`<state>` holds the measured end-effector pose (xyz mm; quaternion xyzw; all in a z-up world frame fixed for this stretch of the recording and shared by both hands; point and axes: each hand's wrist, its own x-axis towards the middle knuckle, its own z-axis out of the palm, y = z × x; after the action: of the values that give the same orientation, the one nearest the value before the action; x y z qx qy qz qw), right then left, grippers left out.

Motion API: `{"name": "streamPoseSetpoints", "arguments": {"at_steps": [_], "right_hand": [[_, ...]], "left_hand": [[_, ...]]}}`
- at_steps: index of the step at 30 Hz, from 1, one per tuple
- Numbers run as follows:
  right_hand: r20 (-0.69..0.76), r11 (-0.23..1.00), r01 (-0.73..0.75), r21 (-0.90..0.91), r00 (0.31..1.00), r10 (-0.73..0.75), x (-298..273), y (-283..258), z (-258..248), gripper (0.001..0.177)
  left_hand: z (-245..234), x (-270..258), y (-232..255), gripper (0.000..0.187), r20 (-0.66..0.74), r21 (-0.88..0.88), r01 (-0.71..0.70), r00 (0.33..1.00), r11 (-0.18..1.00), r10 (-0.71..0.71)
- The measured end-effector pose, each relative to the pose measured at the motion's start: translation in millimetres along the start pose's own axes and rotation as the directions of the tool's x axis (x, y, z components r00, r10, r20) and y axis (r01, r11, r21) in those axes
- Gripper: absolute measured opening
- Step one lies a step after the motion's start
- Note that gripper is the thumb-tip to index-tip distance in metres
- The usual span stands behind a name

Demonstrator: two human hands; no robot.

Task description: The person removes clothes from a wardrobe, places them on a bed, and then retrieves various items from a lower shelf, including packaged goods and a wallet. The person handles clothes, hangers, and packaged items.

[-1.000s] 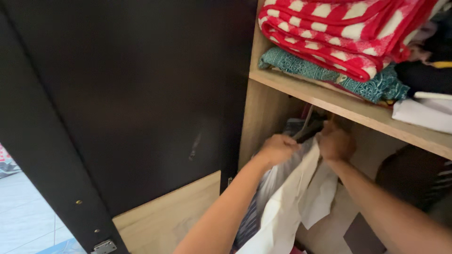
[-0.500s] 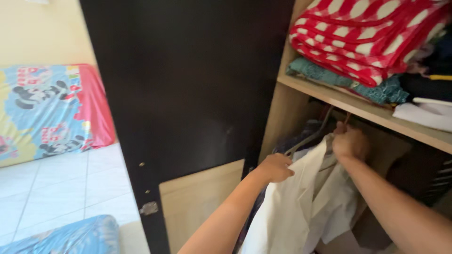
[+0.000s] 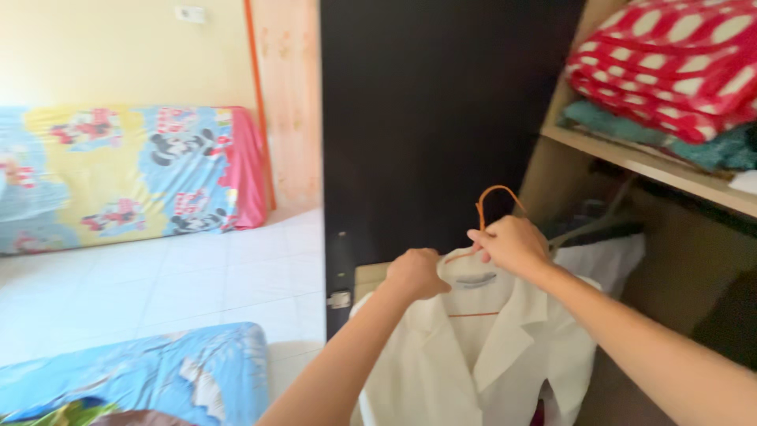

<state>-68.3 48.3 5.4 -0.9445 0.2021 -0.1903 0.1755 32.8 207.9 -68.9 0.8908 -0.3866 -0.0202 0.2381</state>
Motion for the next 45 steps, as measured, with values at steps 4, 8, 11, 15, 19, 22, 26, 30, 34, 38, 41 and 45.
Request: {"name": "streamPoseSetpoints", "arguments": {"at_steps": [4,8,11,15,19,22,26,30,34,38,41,45], "right_hand": [[0.148,0.994,0.087,0.059,0.984,-0.095,-13.0,-92.6,-7.0,0.038],[0.238,0.97,0.202,0.133,0.944,-0.229,-25.2,-168.2,-2.3,0.039],[0.29,0.951,0.242,0.193,0.912,-0.291,-33.2,-221.0,9.9,0.04],[0.299,0.888,0.34,0.308,0.852,-0.43,-45.3,-282.3,31.1,0.04],[0.344,0.813,0.246,0.527,0.814,-0.469,-57.0,-336.8,67.1,0.038],[0.365,0.734,0.158,0.66,0.787,-0.498,-63.5,-372.6,112.4,0.039],[0.459,0.649,-0.048,0.759,0.748,-0.48,-66.3,-423.8,177.3,0.039],[0.629,0.57,-0.349,0.743,0.656,-0.417,-64.7,-482.1,248.5,0.039],[0.708,0.513,-0.497,0.7,0.577,-0.407,-65.2,-534.8,328.1,0.038],[0.739,0.52,-0.534,0.667,0.559,-0.376,-41.6,-581.1,408.1,0.034],[0.75,0.568,-0.508,0.648,0.557,-0.357,-0.8,-604.4,455.7,0.031],[0.728,0.659,-0.412,0.629,0.608,-0.316,61.7,-619.8,481.9,0.024]], "left_hand": [[-56.9,-52.5,-35.6,0.049,-0.048,0.022,0.176,0.983,0.984,-0.175],[-101.4,-100.2,-85.6,0.039,-0.191,0.082,0.234,0.958,0.969,-0.215],[-134.2,-140.4,-123.4,0.035,-0.269,0.082,0.293,0.927,0.953,-0.262],[-175.5,-203.9,-152.4,0.038,-0.379,0.097,0.382,0.868,0.919,-0.321],[-212.5,-270.2,-171.7,0.042,-0.384,0.025,0.523,0.792,0.852,-0.475],[-224.0,-318.6,-199.1,0.039,-0.347,0.014,0.584,0.764,0.812,-0.543],[-220.0,-380.9,-244.8,0.028,-0.388,0.057,0.737,0.638,0.674,-0.665],[-202.8,-448.9,-287.0,0.026,-0.441,0.008,0.83,0.504,0.558,-0.743],[-186.9,-494.3,-310.7,0.03,-0.403,-0.151,0.873,0.374,0.463,-0.836],[-172.6,-496.7,-338.0,0.028,-0.349,-0.253,0.85,0.365,0.462,-0.863],[-157.6,-484.0,-364.8,0.035,-0.276,-0.401,0.793,0.374,0.46,-0.885],[-139.2,-471.7,-404.7,0.035,-0.341,-0.506,0.73,0.32,0.46,-0.884]]}}
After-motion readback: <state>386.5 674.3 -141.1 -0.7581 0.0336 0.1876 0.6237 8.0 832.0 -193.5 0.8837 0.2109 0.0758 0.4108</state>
